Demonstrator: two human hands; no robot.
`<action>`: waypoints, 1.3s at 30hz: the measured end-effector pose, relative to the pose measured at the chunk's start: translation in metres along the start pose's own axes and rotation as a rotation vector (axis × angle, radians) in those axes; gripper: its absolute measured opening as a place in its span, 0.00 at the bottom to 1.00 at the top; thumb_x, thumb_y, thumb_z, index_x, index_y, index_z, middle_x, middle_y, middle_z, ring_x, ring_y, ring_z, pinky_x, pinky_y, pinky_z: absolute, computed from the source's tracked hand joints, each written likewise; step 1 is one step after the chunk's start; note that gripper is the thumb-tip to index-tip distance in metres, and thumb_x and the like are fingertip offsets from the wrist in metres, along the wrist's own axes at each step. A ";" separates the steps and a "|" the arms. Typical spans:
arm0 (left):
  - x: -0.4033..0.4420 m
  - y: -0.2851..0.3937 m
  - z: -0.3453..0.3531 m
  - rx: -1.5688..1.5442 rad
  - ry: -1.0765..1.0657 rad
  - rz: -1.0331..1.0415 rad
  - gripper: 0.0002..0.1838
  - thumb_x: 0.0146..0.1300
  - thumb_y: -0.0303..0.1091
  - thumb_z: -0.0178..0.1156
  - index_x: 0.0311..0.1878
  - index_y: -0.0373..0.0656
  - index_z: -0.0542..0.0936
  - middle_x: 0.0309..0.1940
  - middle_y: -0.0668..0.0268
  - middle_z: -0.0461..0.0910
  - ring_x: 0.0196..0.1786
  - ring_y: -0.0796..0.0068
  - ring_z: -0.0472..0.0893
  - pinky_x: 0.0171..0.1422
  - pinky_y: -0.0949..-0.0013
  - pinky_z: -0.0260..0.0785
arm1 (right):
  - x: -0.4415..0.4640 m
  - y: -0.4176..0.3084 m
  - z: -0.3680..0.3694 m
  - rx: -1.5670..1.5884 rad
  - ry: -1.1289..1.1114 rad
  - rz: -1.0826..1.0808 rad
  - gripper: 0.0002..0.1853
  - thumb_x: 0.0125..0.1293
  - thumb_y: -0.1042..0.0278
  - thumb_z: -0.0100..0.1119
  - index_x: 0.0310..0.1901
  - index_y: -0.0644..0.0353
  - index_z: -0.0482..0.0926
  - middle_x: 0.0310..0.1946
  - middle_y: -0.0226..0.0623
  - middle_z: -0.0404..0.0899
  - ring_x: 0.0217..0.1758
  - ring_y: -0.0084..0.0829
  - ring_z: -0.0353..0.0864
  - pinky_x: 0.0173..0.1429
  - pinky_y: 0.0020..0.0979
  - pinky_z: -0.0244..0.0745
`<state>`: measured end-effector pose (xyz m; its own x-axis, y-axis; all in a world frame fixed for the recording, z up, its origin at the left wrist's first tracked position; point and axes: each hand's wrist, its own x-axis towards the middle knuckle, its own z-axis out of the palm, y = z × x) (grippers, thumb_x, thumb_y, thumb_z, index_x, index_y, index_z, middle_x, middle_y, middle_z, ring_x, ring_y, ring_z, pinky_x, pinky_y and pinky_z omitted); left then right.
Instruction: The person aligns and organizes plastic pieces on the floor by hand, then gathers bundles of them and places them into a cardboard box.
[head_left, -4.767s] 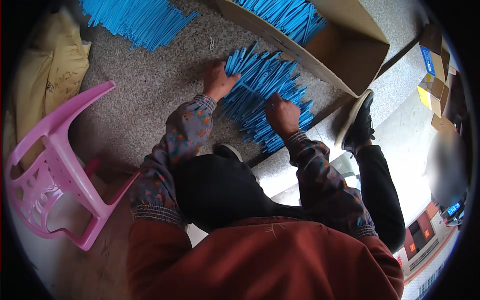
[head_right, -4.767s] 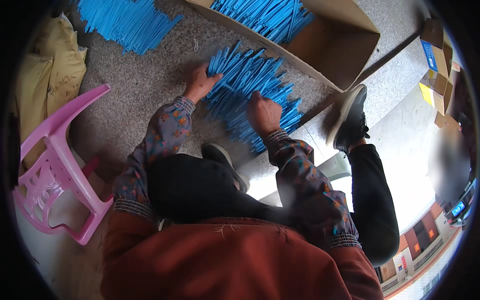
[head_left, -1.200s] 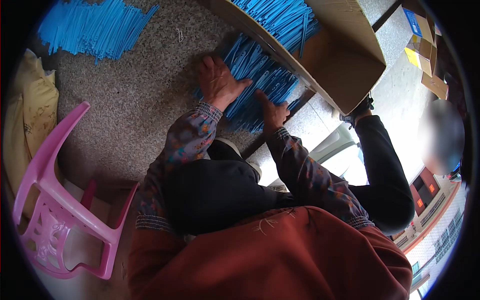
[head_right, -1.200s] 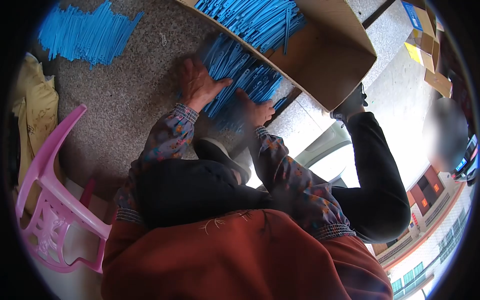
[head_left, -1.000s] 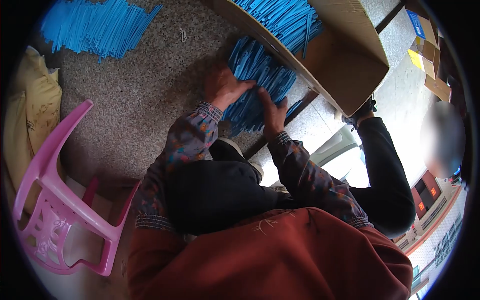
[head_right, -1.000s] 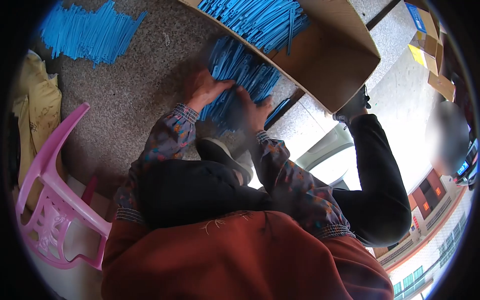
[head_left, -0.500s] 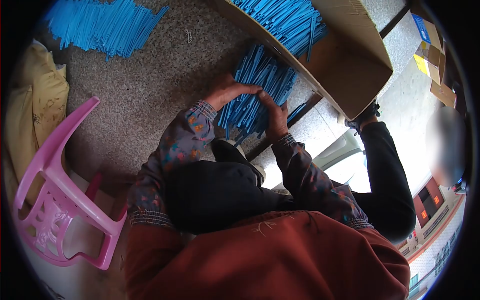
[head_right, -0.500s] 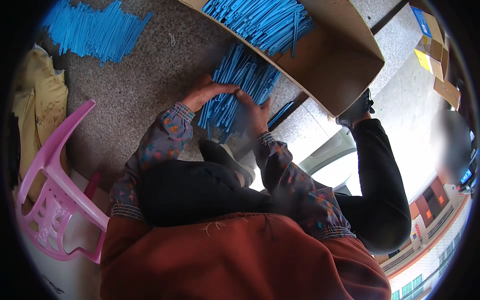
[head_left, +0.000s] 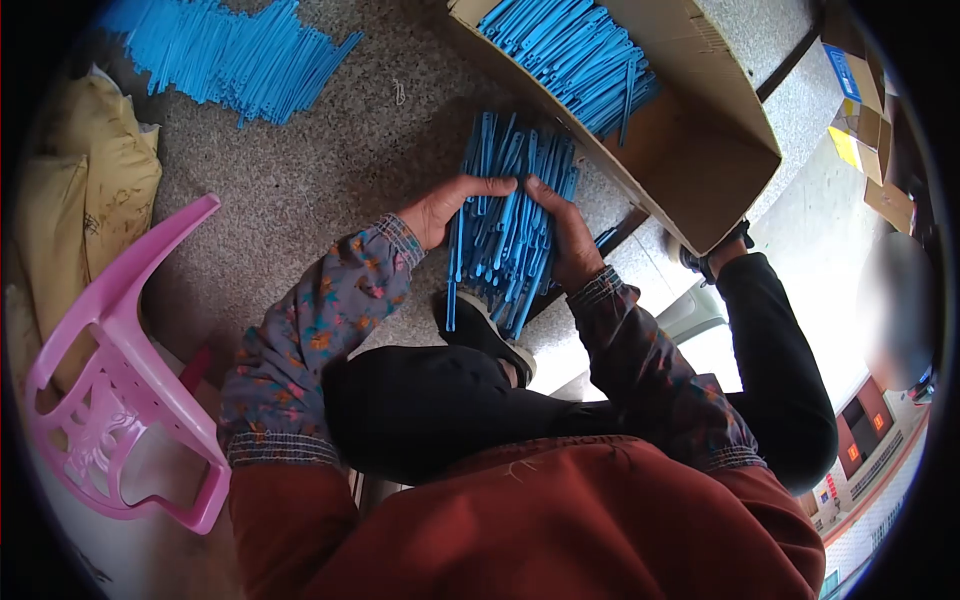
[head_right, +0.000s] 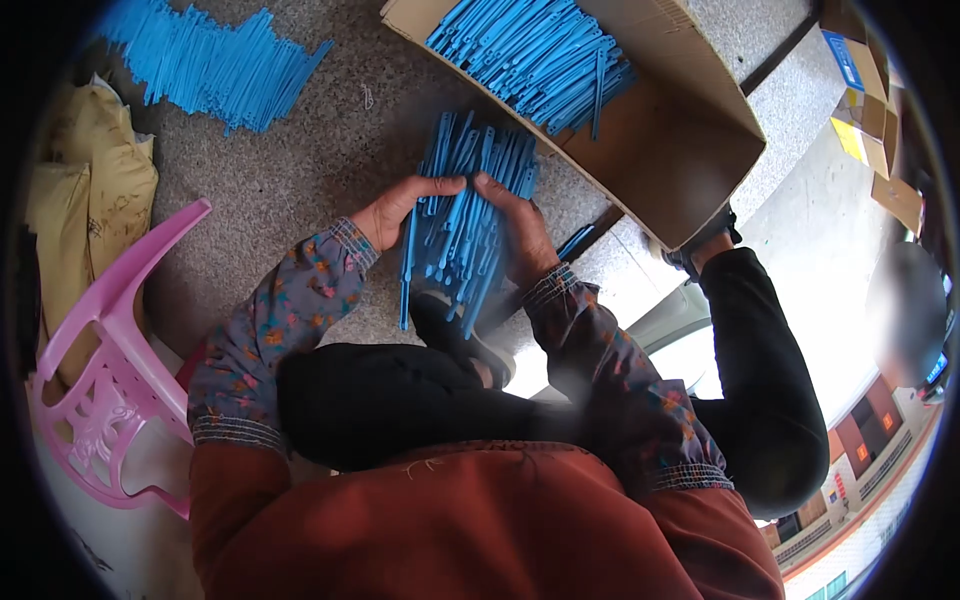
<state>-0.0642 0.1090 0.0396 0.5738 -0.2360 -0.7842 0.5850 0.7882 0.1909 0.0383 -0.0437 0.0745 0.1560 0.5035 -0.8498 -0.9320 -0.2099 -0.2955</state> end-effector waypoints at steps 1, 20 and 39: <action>-0.004 0.003 0.000 -0.013 0.004 0.009 0.25 0.55 0.43 0.69 0.51 0.39 0.78 0.41 0.63 0.83 0.40 0.72 0.84 0.48 0.69 0.79 | 0.002 -0.005 0.003 -0.028 -0.025 0.025 0.26 0.62 0.53 0.63 0.52 0.67 0.71 0.38 0.39 0.81 0.34 0.31 0.84 0.42 0.31 0.83; -0.063 -0.052 0.088 -0.551 -0.002 -0.392 0.29 0.56 0.52 0.67 0.55 0.43 0.75 0.46 0.62 0.80 0.49 0.66 0.80 0.57 0.57 0.73 | -0.066 -0.045 -0.027 -0.068 0.020 0.783 0.21 0.65 0.50 0.61 0.48 0.61 0.76 0.38 0.39 0.84 0.36 0.32 0.86 0.44 0.34 0.85; -0.154 0.076 0.111 -0.227 0.267 0.070 0.27 0.59 0.46 0.62 0.56 0.37 0.73 0.46 0.59 0.80 0.46 0.67 0.82 0.54 0.66 0.75 | -0.055 -0.109 0.091 -0.050 -0.496 0.445 0.22 0.63 0.54 0.62 0.49 0.64 0.75 0.41 0.40 0.81 0.39 0.33 0.84 0.51 0.35 0.80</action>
<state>-0.0448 0.1420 0.2408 0.4205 -0.0437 -0.9063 0.3901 0.9105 0.1370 0.1010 0.0280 0.1929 -0.4203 0.6830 -0.5974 -0.8545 -0.5194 0.0075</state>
